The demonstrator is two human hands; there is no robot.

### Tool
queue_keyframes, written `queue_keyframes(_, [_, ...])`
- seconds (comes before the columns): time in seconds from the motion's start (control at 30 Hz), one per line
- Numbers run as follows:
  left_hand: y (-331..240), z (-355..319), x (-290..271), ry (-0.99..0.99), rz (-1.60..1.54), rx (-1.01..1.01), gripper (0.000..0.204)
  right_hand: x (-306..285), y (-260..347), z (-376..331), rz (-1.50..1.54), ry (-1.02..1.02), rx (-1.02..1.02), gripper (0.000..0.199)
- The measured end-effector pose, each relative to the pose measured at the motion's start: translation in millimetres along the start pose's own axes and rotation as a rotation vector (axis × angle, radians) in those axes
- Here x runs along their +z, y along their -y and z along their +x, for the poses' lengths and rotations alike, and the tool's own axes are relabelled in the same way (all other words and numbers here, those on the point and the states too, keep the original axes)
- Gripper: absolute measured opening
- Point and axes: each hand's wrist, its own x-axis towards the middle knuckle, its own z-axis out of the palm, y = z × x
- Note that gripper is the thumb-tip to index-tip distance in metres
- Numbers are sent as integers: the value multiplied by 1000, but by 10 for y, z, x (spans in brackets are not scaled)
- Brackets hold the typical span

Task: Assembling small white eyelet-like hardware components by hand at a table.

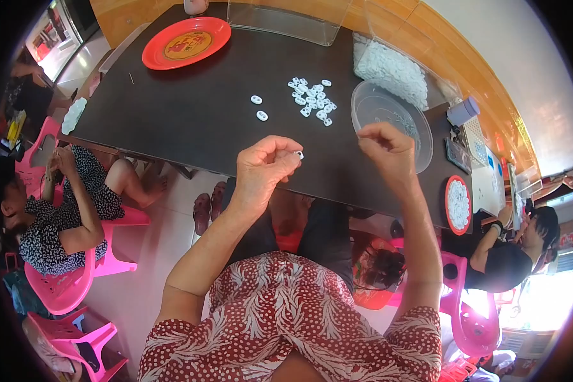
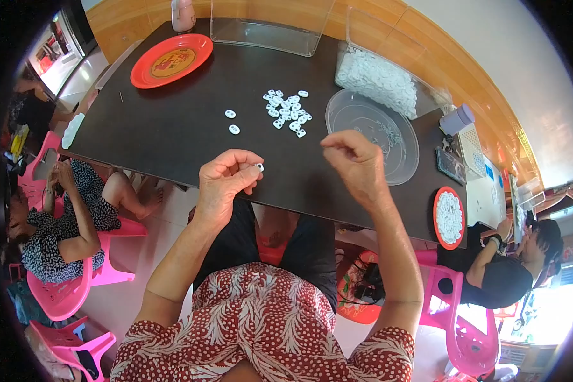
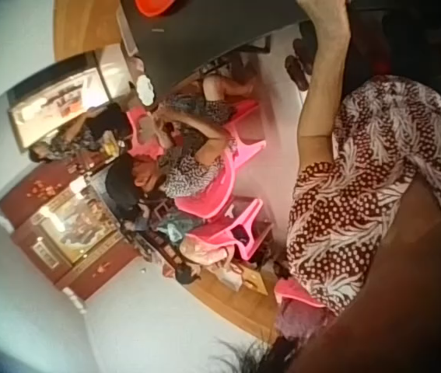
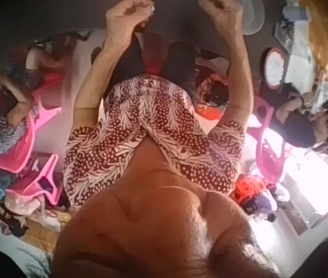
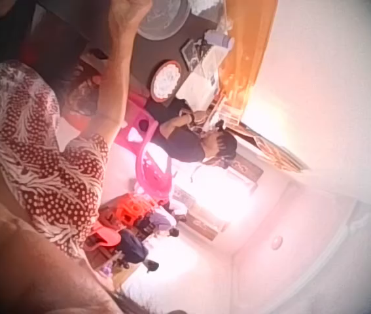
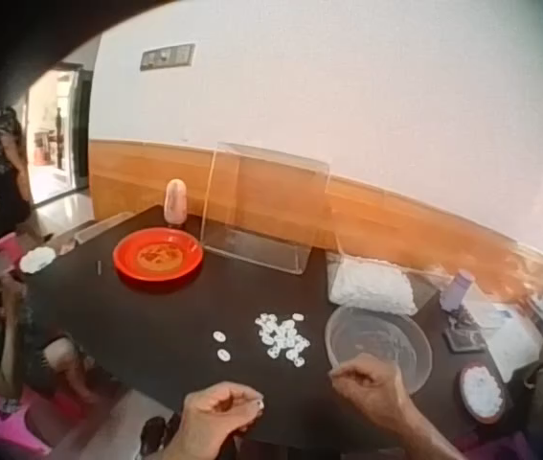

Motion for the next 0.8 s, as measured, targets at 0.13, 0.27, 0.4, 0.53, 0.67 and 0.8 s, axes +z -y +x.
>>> queue_keyframes(0.13, [-39, -53, 3, 51, 108, 119, 13, 307, 155, -98, 167, 32, -84, 9])
queue_keyframes(0.27, [-41, -95, 21, -10, 92, 127, 13, 597, 260, -170, 242, 58, -104, 10])
queue_keyframes(0.4, [-50, -117, -52, 22, 118, 141, 15, 780, 256, -215, 314, 60, -114, 11])
queue_keyframes(0.53, [-73, -153, -76, 37, 43, 86, 13, 868, 264, -263, 325, 53, -120, 11])
queue_keyframes(0.67, [-53, -176, -137, 32, 32, 107, 15, 906, 275, -289, 326, 58, -141, 11])
queue_keyframes(0.8, [-59, -201, -158, -7, 85, 160, 18, 934, 302, -316, 420, 65, -51, 12])
